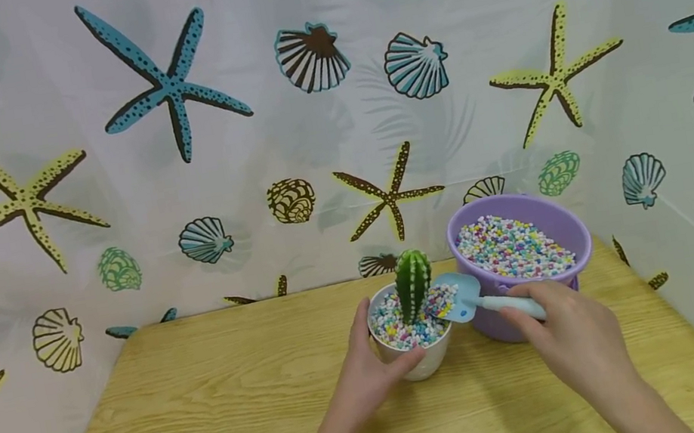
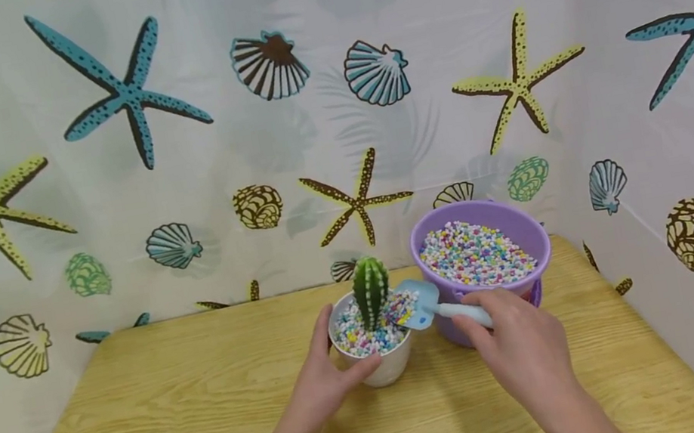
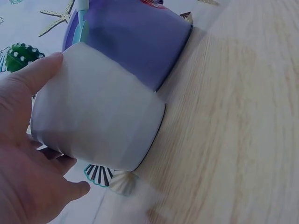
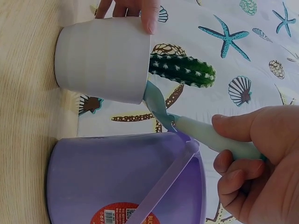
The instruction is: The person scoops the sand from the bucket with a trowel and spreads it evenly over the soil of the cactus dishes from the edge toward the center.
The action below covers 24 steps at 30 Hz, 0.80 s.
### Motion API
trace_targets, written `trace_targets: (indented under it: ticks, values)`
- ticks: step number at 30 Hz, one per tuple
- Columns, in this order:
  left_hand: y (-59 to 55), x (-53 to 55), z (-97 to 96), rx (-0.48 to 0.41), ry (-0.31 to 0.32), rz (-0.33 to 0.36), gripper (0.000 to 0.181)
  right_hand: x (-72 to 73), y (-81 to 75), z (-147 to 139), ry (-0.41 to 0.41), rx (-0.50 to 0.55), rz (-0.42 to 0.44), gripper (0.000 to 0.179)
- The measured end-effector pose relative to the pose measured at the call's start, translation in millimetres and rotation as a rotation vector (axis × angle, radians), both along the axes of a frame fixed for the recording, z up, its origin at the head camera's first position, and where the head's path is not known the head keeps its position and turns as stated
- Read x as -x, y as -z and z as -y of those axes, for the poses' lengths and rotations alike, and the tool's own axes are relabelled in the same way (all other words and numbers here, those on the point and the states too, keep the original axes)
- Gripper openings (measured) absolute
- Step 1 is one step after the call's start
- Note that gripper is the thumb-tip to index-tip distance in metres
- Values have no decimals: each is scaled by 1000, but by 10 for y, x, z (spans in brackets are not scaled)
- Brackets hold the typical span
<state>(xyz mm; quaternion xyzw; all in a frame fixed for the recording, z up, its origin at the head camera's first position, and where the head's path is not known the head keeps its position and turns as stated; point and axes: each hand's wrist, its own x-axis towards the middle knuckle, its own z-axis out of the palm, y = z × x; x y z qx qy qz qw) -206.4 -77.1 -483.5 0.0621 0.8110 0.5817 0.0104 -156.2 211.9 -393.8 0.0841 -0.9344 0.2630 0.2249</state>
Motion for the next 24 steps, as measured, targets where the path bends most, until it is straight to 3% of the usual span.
trace_targets:
  ticks: [7,17,21,24]
  values:
    - [21,-31,-104,0,-85,-34,130,1,10,11,9,-21,-42,23]
    - [54,-51,-326,68,-231,-88,128,3,48,46,14,-65,-134,23]
    - [55,-66,-377,70,-257,-100,128,2,61,62,11,-77,-172,24]
    - [47,-57,-354,67,-237,-90,129,4,65,75,8,-81,-187,25]
